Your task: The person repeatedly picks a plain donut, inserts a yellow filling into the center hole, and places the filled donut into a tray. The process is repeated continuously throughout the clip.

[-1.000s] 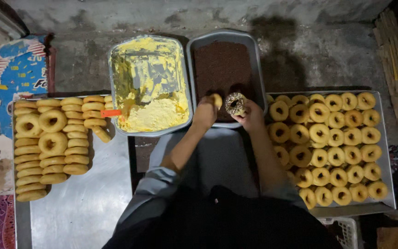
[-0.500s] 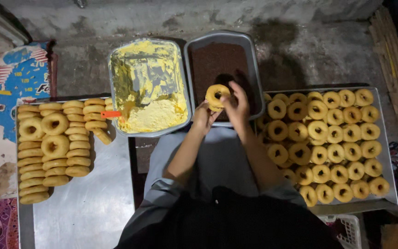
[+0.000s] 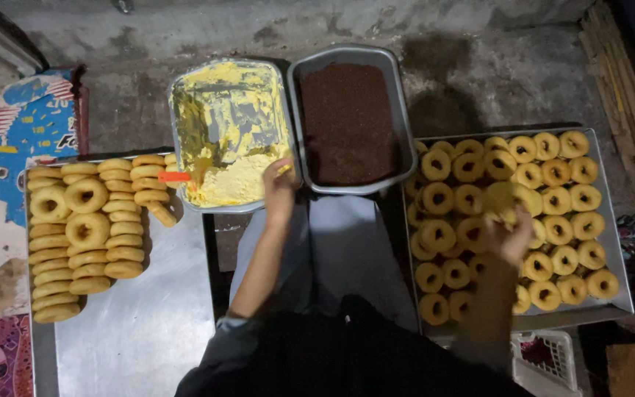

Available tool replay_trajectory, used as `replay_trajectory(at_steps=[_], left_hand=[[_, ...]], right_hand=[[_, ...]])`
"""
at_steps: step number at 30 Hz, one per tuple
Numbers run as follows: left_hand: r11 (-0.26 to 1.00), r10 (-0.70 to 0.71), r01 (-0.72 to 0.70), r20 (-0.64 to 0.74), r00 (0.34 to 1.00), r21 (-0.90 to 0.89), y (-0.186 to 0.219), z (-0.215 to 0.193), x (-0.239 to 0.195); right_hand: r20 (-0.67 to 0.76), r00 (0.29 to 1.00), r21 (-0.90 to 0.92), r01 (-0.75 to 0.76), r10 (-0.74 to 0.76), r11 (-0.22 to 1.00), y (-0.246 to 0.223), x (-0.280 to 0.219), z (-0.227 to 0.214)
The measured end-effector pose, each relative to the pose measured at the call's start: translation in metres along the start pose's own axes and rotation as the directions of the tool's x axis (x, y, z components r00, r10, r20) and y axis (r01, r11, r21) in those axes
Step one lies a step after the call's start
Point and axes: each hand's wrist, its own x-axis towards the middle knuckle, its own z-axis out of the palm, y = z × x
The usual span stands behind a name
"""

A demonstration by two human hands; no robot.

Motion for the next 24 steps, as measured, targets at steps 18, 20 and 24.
replay_trajectory(at_steps=[18, 20, 24], left_hand=[[0.923, -0.347, 0.039, -0.786, 0.512, -0.383, -0.036, -0.292, -0.078], [0.967, -0.200, -0.010, -0.783, 0.589, -0.254, -0.035, -0.294, -0.051], [0.816, 0.577, -0.486, -0.396, 0.714, 0.313, -0.034, -0.291, 0.014]], right_hand=[[-0.618, 0.779, -0.310, -0.114, -0.109, 0.944, 0.007, 0.003, -0.008], [-0.610, 0.778, -0.447, -0.183, -0.149, 0.876, 0.008, -0.001, -0.006], [-0.447, 0.614, -0.874, -0.144, -0.651, 0.465, 0.009, -0.005, -0.013]])
